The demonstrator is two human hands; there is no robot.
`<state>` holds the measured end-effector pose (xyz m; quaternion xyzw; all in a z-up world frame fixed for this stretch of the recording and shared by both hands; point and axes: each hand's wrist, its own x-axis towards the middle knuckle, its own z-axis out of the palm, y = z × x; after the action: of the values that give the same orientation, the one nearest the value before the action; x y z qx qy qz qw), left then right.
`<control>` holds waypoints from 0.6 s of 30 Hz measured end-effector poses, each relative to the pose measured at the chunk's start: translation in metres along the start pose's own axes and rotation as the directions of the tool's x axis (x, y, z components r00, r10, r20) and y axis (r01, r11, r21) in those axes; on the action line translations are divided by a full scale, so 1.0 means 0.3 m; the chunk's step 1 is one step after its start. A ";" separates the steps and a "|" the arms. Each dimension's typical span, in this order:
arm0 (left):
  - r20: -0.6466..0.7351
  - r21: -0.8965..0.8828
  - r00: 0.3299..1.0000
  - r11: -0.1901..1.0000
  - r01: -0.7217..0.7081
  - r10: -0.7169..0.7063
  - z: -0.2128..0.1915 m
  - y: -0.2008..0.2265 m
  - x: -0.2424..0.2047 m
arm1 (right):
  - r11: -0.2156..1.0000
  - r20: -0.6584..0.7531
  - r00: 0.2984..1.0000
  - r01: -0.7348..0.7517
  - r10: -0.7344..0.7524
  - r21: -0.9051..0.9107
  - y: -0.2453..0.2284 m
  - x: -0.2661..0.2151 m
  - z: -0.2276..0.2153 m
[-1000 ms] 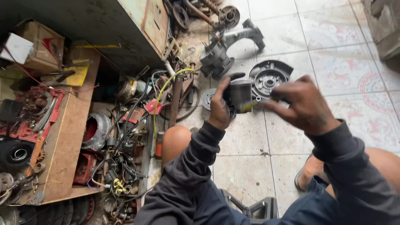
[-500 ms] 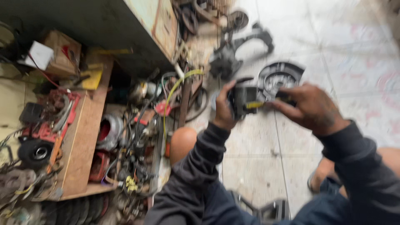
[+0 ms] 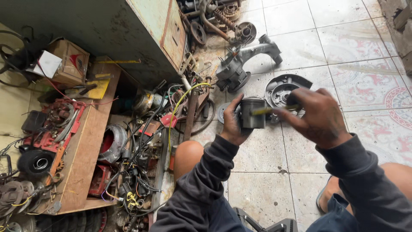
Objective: The person sits on the floor and uses a wire brush to clean a cylindrical mechanical part, scrubbing the exterior and interior surfaces. The person rotates the part to access different areas while surrounded by other disassembled engine components.
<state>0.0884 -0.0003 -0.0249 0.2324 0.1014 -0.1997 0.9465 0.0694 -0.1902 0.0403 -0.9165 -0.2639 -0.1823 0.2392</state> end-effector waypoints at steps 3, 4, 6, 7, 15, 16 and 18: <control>-0.014 -0.009 1.000 1.000 0.017 -0.017 0.021 -0.001 -0.012 | 0.994 -0.067 0.992 -0.105 0.103 -0.020 0.037 0.006 -0.010; -0.014 -0.008 1.000 1.000 0.017 -0.017 0.016 -0.002 -0.013 | 0.994 -0.068 0.992 -0.106 0.104 -0.020 0.025 0.007 -0.014; -0.063 -0.014 0.998 1.000 -0.002 0.001 0.010 0.006 -0.006 | 0.998 0.022 0.999 -0.034 0.033 0.056 0.005 0.023 -0.022; -0.070 -0.015 0.998 1.000 -0.005 0.004 0.015 0.012 -0.010 | 0.998 0.027 0.999 -0.033 0.031 0.062 -0.008 0.024 -0.025; 0.073 -0.041 0.997 0.999 -0.004 0.007 -0.027 0.010 -0.013 | 0.987 0.025 0.987 -0.157 0.157 0.023 0.049 0.008 0.006; 0.077 -0.041 0.997 0.999 -0.004 0.007 -0.041 0.006 -0.006 | 0.987 0.023 0.987 -0.157 0.156 0.020 0.044 0.004 0.014; 0.100 -0.085 0.995 0.996 0.026 -0.017 -0.065 0.002 0.009 | 0.989 0.087 0.986 -0.145 0.142 0.028 0.035 0.001 0.027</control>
<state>0.0892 0.0087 -0.0423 0.1800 0.0655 -0.2165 0.9573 0.0772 -0.1935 0.0301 -0.9358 -0.2104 -0.1211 0.2557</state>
